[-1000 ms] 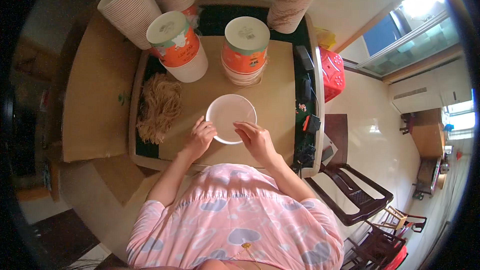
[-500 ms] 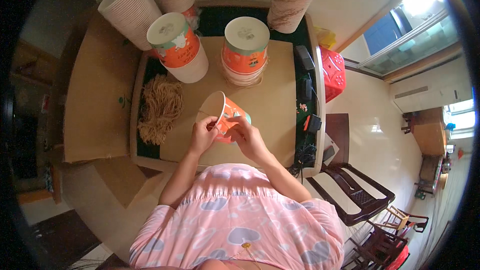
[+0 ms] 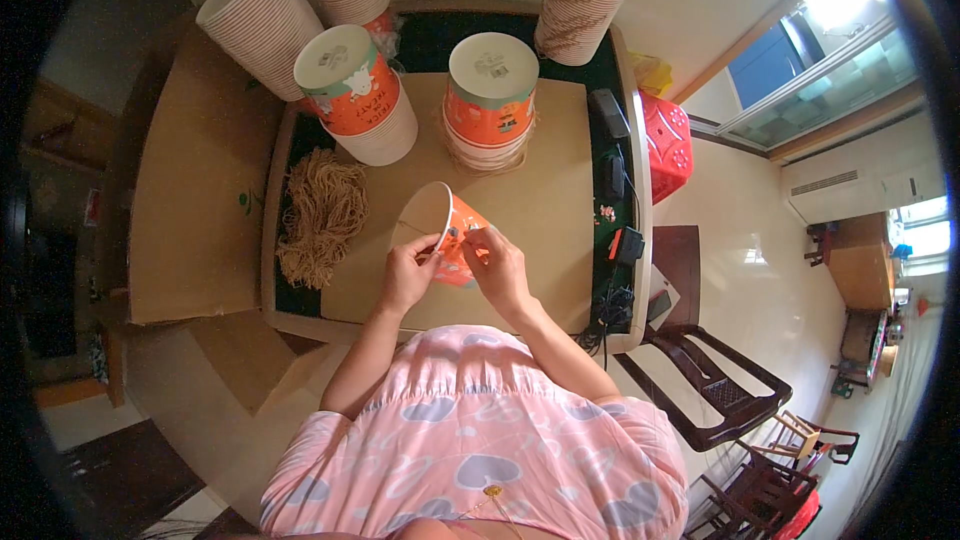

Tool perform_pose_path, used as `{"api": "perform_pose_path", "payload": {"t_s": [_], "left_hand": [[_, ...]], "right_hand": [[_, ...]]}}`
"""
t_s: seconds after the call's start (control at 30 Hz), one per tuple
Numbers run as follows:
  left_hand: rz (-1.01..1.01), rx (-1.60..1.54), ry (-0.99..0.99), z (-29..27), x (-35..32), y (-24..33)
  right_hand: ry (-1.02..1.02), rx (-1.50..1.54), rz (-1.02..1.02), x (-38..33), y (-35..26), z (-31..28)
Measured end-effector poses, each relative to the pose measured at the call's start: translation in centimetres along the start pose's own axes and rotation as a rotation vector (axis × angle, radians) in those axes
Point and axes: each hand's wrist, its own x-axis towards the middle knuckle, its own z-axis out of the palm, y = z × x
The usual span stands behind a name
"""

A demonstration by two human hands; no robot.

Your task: The recorder is taking individual paper cups from stacks and securing each one with a rubber band.

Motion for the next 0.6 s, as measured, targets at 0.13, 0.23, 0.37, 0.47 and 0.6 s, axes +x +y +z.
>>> {"api": "perform_pose_path", "payload": {"t_s": [0.13,0.23,0.37,0.47,0.6], "left_hand": [[-0.004,0.023,0.008,-0.01,-0.10,-0.12],[-0.006,0.027,0.014,0.07,-0.13,-0.25],[-0.013,0.009,0.007,0.11,-0.09,-0.21],[-0.013,-0.010,0.007,0.22,-0.14,-0.56],[0.012,0.029,0.010,0.34,-0.33,0.32]], "right_hand": [[0.016,0.030,0.020,-0.06,-0.08,0.16],[0.024,0.030,0.029,0.04,-0.28,0.14],[0.033,0.032,0.018,0.06,0.14,0.25],[0.035,0.016,0.021,0.08,0.33,0.35],[0.036,-0.013,0.040,0.01,0.35,0.37]]}}
